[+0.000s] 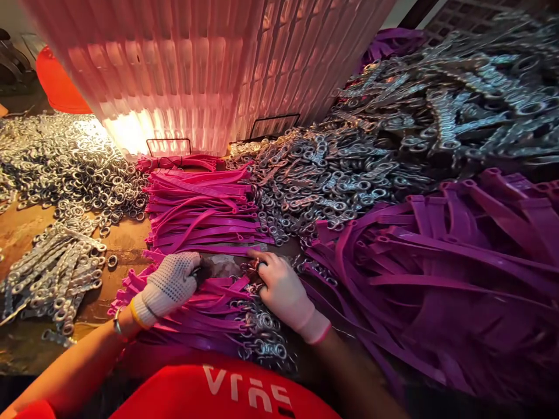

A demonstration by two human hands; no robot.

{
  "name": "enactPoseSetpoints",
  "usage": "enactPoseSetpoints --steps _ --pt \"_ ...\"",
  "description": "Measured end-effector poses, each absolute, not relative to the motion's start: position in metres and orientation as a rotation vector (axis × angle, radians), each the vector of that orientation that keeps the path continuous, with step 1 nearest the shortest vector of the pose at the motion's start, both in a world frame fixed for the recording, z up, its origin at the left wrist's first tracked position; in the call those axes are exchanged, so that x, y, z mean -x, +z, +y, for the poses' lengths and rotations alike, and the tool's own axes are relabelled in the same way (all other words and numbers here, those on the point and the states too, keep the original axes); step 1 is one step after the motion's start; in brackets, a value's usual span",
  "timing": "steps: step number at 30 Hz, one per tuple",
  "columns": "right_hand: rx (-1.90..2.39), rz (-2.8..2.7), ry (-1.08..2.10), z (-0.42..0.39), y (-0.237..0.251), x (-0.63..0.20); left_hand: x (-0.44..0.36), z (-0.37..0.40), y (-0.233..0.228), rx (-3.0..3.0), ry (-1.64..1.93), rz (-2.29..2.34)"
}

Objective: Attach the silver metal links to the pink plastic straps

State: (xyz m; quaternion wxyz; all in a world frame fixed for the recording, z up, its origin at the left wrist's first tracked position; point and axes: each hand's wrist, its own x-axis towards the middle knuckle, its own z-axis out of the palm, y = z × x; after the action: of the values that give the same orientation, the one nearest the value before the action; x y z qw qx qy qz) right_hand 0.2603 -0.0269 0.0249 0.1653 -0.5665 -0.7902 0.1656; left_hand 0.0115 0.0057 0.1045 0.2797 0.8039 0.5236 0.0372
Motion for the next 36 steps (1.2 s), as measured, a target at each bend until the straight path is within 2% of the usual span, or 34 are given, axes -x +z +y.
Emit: enactPoseSetpoints --steps 3,7,10,16,25,36 --pt "1.595 -2.228 0.458 -0.030 0.022 -0.262 -0.026 0.024 0.115 -2.224 0.113 1.365" --pt "1.523 -2.141 0.467 -0.032 0.018 -0.260 -0.054 0.049 0.121 -2.378 -0.111 1.295" --pt "1.514 -2.140 0.482 -0.033 0.018 -0.260 -0.079 0.059 0.112 -2.394 -0.250 1.264" --pt "1.499 -2.187 0.435 -0.035 0.016 -0.264 -0.123 0.061 0.082 -2.452 -0.297 1.227" --pt "1.480 -1.934 0.256 -0.053 0.020 -0.269 -0.130 0.057 0.073 -2.453 -0.415 1.232" --pt "1.601 -1.676 0.266 -0.061 0.042 -0.289 -0.128 0.064 0.076 -2.408 -0.215 1.232"
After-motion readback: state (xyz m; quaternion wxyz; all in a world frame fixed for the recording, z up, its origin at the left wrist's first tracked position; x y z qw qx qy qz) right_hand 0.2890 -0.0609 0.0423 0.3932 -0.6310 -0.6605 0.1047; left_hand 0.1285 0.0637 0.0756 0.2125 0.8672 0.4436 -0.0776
